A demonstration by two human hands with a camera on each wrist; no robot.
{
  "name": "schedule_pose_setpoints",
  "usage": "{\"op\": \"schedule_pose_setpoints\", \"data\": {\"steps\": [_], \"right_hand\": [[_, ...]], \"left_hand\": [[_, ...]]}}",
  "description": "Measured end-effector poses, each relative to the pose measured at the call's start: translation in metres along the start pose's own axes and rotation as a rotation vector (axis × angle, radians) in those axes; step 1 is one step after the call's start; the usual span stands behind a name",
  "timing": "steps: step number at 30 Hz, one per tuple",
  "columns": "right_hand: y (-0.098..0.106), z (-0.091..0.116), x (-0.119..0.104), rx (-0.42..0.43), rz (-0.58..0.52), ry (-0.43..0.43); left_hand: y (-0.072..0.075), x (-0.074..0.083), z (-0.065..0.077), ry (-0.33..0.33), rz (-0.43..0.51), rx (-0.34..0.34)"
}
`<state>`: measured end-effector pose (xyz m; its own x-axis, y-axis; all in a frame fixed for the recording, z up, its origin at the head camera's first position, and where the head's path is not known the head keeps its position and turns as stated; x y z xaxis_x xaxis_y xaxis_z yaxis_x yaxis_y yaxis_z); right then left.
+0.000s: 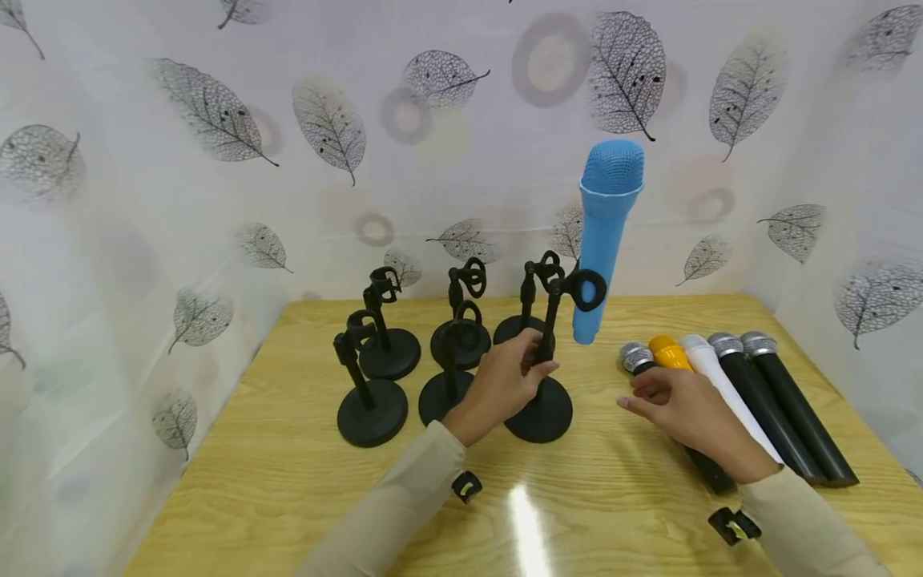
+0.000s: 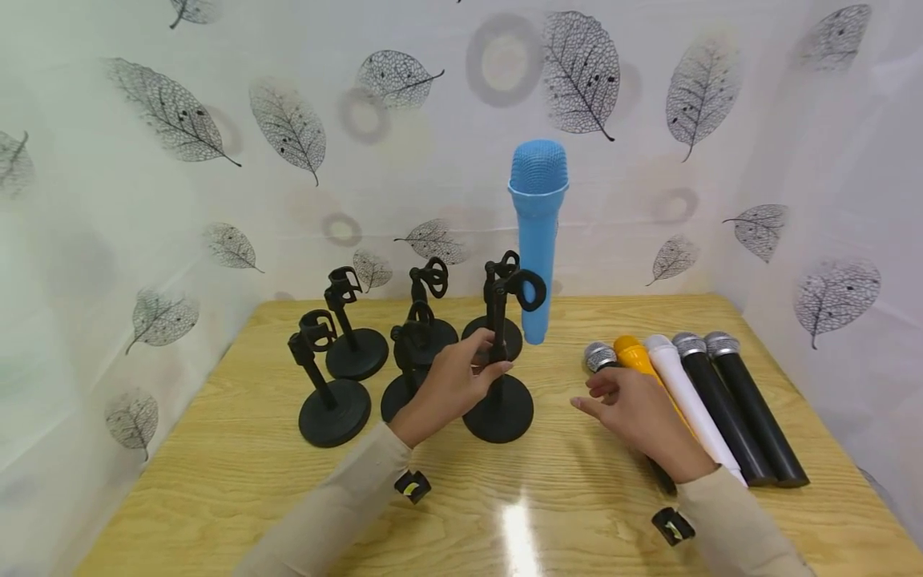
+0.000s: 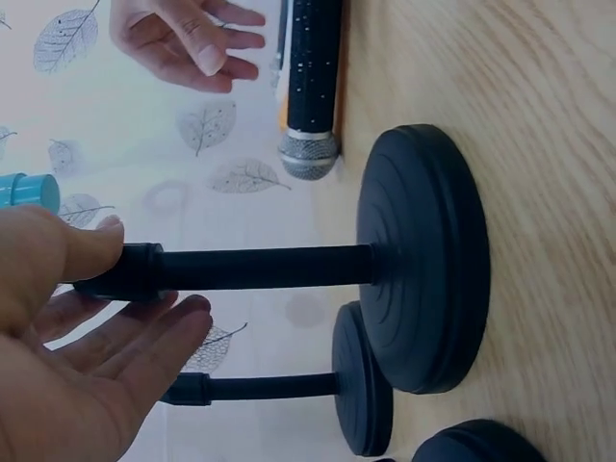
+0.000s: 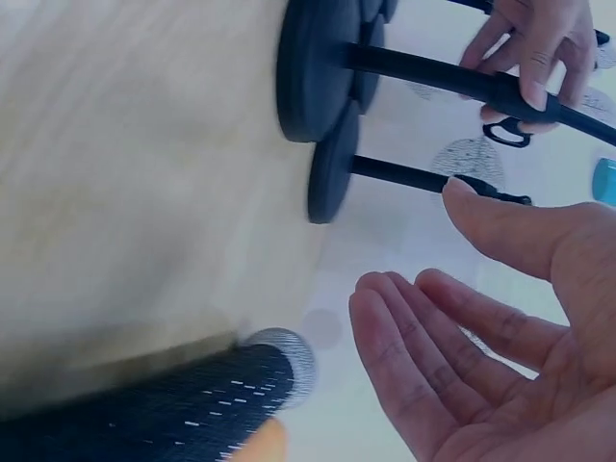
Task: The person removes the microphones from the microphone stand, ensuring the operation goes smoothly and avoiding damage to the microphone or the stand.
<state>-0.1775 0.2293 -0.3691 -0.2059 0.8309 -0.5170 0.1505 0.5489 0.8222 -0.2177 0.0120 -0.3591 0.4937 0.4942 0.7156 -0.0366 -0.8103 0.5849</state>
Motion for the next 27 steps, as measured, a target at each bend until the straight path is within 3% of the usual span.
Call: {"op": "schedule_pose_setpoints", "data": {"steps": [6,15,21,27], "right_hand": [[0.019,-0.01,-0.019,0.014,-0.027,0.054],[0.048,-0.024,-0.047,0.027,-0.082,0.092],[0.071,-0.035,-0.068,0.118,-0.152,0.163],[0.091,-0.047,-0.089,0.192,-0.296,0.246]], "left_hand": [[0.01,0.013,-0.002,-0.02,0.08,0.006],[0.034,0.04,-0.011,-0.128,0.189,0.078],[0.046,0.054,-0.019,-0.183,0.206,0.116],[0.054,0.064,-0.031,-0.216,0.229,0.135]]}}
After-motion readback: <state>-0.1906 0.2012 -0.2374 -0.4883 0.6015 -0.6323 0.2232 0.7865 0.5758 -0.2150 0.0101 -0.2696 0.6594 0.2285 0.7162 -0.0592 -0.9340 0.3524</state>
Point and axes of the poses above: each hand's wrist, its own z-axis away from the middle knuckle, its own y-axis out of the back of the hand, x = y × z, the point moved 8 cm from there along -z, towards the middle knuckle, and after that the axes turned 7 degrees about x, right-handed, at the moved point
